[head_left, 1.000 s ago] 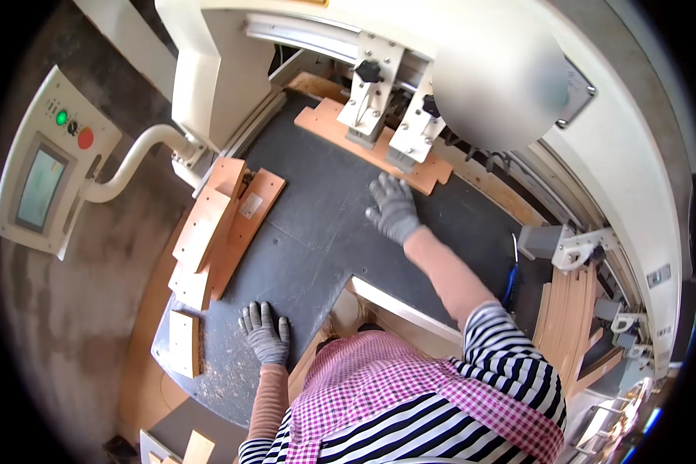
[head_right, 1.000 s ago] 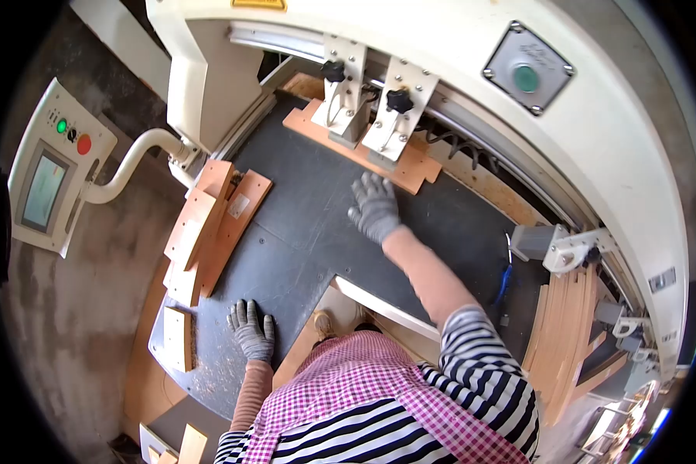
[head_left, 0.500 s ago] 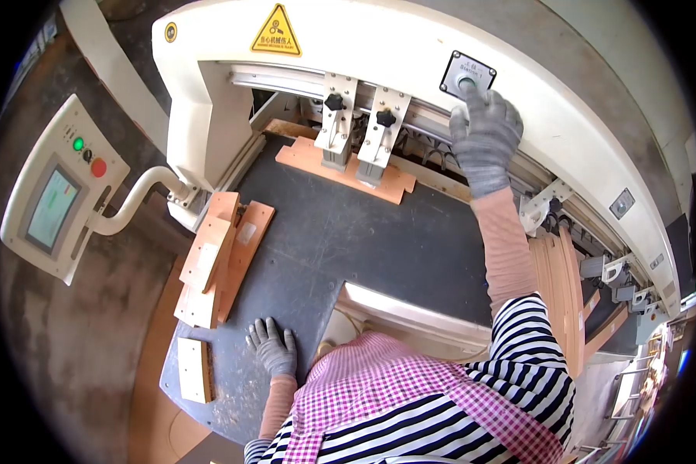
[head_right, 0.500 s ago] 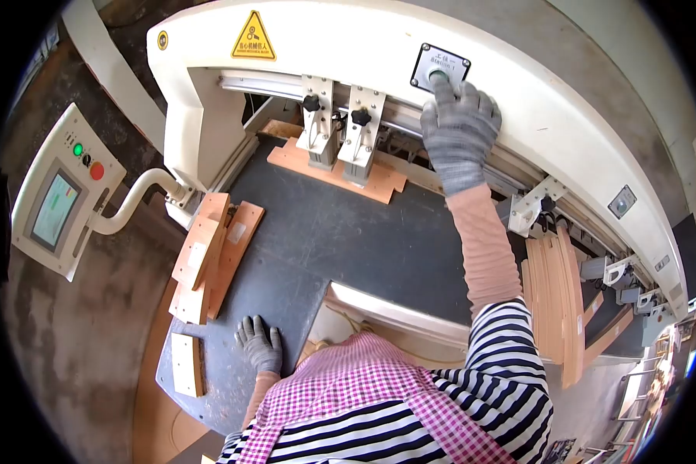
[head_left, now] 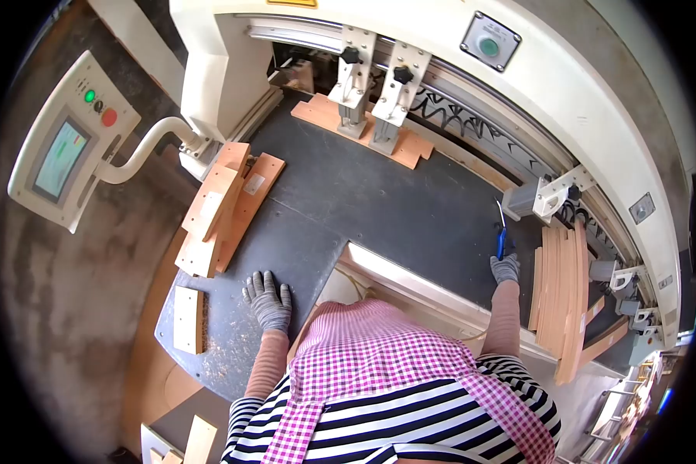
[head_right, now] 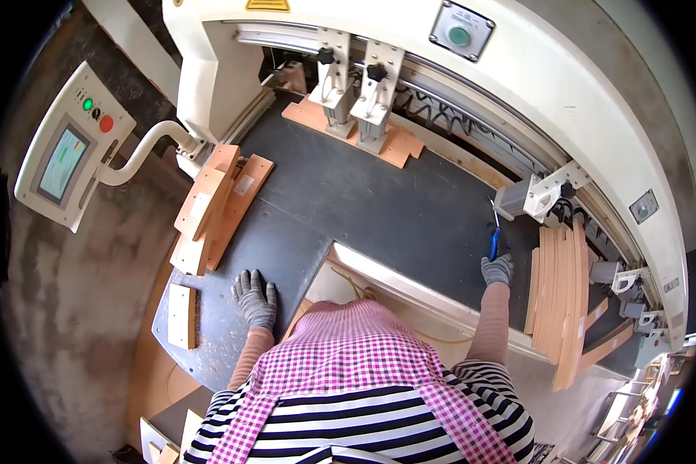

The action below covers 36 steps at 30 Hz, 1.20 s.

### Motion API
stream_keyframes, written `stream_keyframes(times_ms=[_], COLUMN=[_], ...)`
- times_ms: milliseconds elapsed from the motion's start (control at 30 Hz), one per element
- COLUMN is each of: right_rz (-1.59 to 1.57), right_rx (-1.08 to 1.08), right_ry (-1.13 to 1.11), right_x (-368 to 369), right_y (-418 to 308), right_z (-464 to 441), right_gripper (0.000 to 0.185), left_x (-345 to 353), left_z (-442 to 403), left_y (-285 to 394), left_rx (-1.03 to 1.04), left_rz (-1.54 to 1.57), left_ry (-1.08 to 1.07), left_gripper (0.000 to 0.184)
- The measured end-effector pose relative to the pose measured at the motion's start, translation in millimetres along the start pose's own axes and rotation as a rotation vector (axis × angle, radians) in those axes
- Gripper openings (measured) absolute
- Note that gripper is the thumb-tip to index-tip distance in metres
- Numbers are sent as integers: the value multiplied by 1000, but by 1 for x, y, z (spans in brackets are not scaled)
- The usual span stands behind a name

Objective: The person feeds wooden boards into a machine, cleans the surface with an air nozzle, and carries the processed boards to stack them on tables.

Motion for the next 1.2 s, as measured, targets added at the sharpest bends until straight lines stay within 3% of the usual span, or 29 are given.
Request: stream_keyframes(times_ms=[67,167,200,300,367,433,500,567,633,667,767,800,867,933,967,1033,1100,1133,1200], right_rz=[-8,18,82,-793,-864,-1061,-1474,-1601,-1701,-1592,-667,-320,-18,-4,4,-61,492,396,317], right_rx=[41,-54,-107,-221,-34,-24,-170,-266,-183,-27,-170,-371,-689,-704,-711,-525,-823,-826,-748], right_ry=[31,62,216,-287,-634,-912,-1038,-936,-1053,-1170,-1316,-1310,-1328,-1345,-1354,-1350,-1215,-1320,-1299], right_x=[15,0,11,46,18,15,8,-1,31,40,50,44,21,16,14,34,10,18,25], right_y=[33,13,16,23,3,13,13,14,56,50,15,-12,-63,-75,-81,-69,-87,-79,-79], right_z=[-30,-16,-29,-42,13,25,48,59,17,16,52,87,159,179,189,172,233,251,274], right_gripper=[92,90,85,75,61,56,54,53,52,50,52,49,45,43,43,43,48,38,27], left_x=[-1,5,6,3,-5,-15,-26,-46,-79,-96,-131,-135,-136,-127,-121,-128,-126,-129,-147], left_z=[0,1,1,3,17,40,66,97,111,112,91,77,54,34,26,20,26,27,28], left_y=[4,6,13,8,4,-16,-43,-85,-121,-141,-195,-210,-231,-255,-266,-245,-246,-241,-224], left_rx=[-12,2,0,-61,-125,-288,-432,-564,-640,-642,-648,-639,-631,-608,-537,-574,-528,-502,-476], left_rz=[-41,-90,-79,-98,-130,-143,-165,-192,-204,-204,-173,-134,-69,-84,-86,-147,-146,-146,-160], left_ry=[10,37,13,-18,-6,58,150,282,333,380,250,135,-49,-160,-173,-426,-319,-264,-346], left_gripper=[55,55,55,53,53,54,54,55,58,61,79,84,94,104,101,93,83,77,70])
Point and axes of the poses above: each hand's wrist, its own z-axis away from the middle knuckle, its own x-axis out of the palm, y = z × x, the point moved 5 cm from there along -z, towards the middle knuckle, and after that the axes turned 7 degrees about -y, right-handed, at the moved point
